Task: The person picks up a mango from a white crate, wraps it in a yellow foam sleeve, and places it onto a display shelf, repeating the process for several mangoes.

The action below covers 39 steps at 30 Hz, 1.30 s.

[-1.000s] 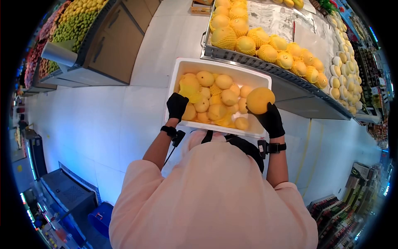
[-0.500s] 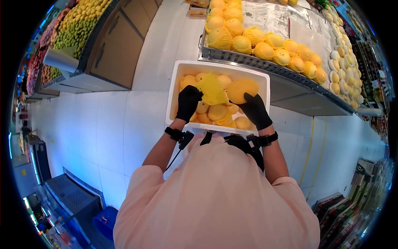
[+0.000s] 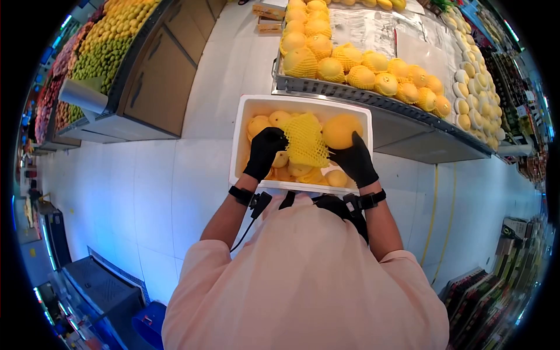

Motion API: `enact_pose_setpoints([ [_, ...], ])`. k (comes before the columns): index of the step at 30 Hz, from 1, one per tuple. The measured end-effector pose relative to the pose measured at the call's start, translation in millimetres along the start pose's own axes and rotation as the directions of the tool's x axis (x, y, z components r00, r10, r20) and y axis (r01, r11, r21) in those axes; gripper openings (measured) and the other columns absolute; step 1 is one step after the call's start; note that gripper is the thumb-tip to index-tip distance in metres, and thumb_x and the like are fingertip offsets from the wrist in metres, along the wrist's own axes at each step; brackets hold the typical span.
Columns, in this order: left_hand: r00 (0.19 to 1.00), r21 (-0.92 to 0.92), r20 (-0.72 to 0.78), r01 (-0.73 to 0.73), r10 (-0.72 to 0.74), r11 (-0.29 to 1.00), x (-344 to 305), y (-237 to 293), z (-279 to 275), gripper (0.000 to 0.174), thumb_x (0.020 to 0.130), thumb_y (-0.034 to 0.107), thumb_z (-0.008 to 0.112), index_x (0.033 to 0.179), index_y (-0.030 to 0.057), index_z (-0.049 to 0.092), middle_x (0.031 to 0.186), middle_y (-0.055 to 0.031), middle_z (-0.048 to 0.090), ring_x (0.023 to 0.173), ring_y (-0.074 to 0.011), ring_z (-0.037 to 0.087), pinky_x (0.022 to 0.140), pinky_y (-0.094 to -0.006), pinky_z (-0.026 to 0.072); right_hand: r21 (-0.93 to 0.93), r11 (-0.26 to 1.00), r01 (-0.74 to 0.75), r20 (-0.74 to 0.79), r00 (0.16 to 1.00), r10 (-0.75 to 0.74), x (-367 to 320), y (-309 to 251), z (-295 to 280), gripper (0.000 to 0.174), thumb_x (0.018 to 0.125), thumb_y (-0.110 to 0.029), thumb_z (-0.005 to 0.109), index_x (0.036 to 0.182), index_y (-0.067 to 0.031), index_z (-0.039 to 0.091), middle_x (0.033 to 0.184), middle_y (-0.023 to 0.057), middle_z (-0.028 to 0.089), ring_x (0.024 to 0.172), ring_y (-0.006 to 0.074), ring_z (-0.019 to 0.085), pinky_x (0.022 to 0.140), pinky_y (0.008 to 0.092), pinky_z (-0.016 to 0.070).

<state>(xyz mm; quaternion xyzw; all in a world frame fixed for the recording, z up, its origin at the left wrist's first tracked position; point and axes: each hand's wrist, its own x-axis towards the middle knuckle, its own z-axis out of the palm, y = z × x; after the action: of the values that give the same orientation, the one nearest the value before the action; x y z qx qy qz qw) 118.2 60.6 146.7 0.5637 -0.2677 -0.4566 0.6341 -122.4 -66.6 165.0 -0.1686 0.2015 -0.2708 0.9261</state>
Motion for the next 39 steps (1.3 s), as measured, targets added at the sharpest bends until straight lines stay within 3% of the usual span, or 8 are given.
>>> enact_pose_setpoints([
  [8,0.924,-0.419,0.182,0.382,-0.336,0.824,-8.1,11.5,13.2,0.023,0.09,0.01,0.062,0.111,0.0002,0.061,0.097,-0.006,0.064,0.089,-0.0139,0.062,0.077,-0.0279,0.0527,-0.201,0.969,0.145,0.04,0.989,-0.139,-6.3,0.3,11.5,0.063,0.088,-0.03,0.067,0.134,0.0016,0.039,0.132,0.0155,0.049,0.123,0.0292,0.049,0.104,0.0414,0.0419],
  [17,0.99,0.044,0.114,-0.082,0.077,0.996,2.1,-6.8,12.7,0.018,0.09,0.007,0.06,0.105,-0.0015,0.061,0.107,-0.0084,0.062,0.102,-0.0182,0.06,0.083,-0.0274,0.0522,-0.146,0.949,0.278,0.02,0.96,-0.278,-14.3,-12.2,5.0,0.058,0.09,-0.027,0.064,0.132,0.0039,0.041,0.13,0.0181,0.049,0.122,0.0319,0.049,0.105,0.0429,0.042],
  [18,0.905,0.57,0.304,-0.423,0.298,0.704,0.5,-0.8,8.7,0.024,0.085,0.004,0.065,0.108,-0.0022,0.059,0.1,-0.0076,0.063,0.092,-0.017,0.062,0.082,-0.0279,0.0518,-0.177,0.941,0.288,0.019,0.957,-0.289,-16.3,-14.5,3.6,0.057,0.09,-0.027,0.064,0.132,0.0041,0.041,0.13,0.018,0.05,0.122,0.0316,0.05,0.104,0.0426,0.0426],
  [22,0.898,0.543,0.378,-0.412,0.225,0.731,0.9,-10.9,17.2,0.035,0.08,0.001,0.069,0.112,-0.0016,0.055,0.102,-0.0096,0.064,0.099,-0.0206,0.062,0.084,-0.0311,0.0525,-0.381,0.86,0.339,0.017,0.933,-0.36,-26.0,-21.8,0.9,0.054,0.091,-0.026,0.063,0.131,0.0041,0.042,0.127,0.0166,0.052,0.119,0.0297,0.053,0.102,0.0406,0.0445],
  [25,0.879,-0.369,0.382,0.428,-0.286,0.825,8.4,-16.1,28.8,0.032,0.09,0.016,0.062,0.118,0.0032,0.053,0.103,-0.0076,0.064,0.092,-0.0218,0.065,0.077,-0.0318,0.0541,-0.421,0.826,0.373,-0.005,0.91,-0.414,-30.0,-23.7,-8.0,0.046,0.091,-0.022,0.064,0.126,0.0022,0.048,0.12,0.0112,0.057,0.111,0.0228,0.057,0.094,0.0353,0.0484],
  [29,0.995,0.363,0.041,-0.097,0.088,0.927,16.2,-46.4,54.0,0.034,0.089,0.016,0.062,0.12,0.005,0.053,0.107,-0.0076,0.061,0.082,-0.0156,0.062,0.07,-0.0276,0.0509,-0.686,0.654,0.32,-0.019,0.89,-0.455,-41.9,-36.8,-3.5,0.04,0.086,-0.018,0.068,0.118,0.002,0.056,0.11,0.0084,0.063,0.1,0.0176,0.06,0.089,0.0316,0.0494],
  [33,0.953,0.272,0.145,-0.299,0.268,0.915,16.3,-24.0,80.6,0.029,0.09,0.009,0.058,0.118,0.0052,0.054,0.11,-0.0085,0.06,0.087,-0.0168,0.061,0.076,-0.0289,0.052,-0.832,0.485,0.271,-0.011,0.865,-0.502,-53.6,-50.3,8.8,0.039,0.083,-0.017,0.071,0.116,0.0011,0.059,0.106,0.0069,0.066,0.096,0.0151,0.061,0.087,0.0291,0.0491],
  [39,0.847,-0.244,0.47,0.395,-0.249,0.885,7.5,-2.8,146.6,0.029,0.096,0.018,0.054,0.122,0.0061,0.05,0.112,-0.0085,0.06,0.098,-0.0221,0.064,0.083,-0.0337,0.054,-0.659,0.679,0.324,-0.008,0.9,-0.436,-63.9,-58.9,-10.0,0.042,0.085,-0.019,0.07,0.119,0.0015,0.056,0.109,0.0082,0.064,0.099,0.0177,0.061,0.089,0.0307,0.0494],
])
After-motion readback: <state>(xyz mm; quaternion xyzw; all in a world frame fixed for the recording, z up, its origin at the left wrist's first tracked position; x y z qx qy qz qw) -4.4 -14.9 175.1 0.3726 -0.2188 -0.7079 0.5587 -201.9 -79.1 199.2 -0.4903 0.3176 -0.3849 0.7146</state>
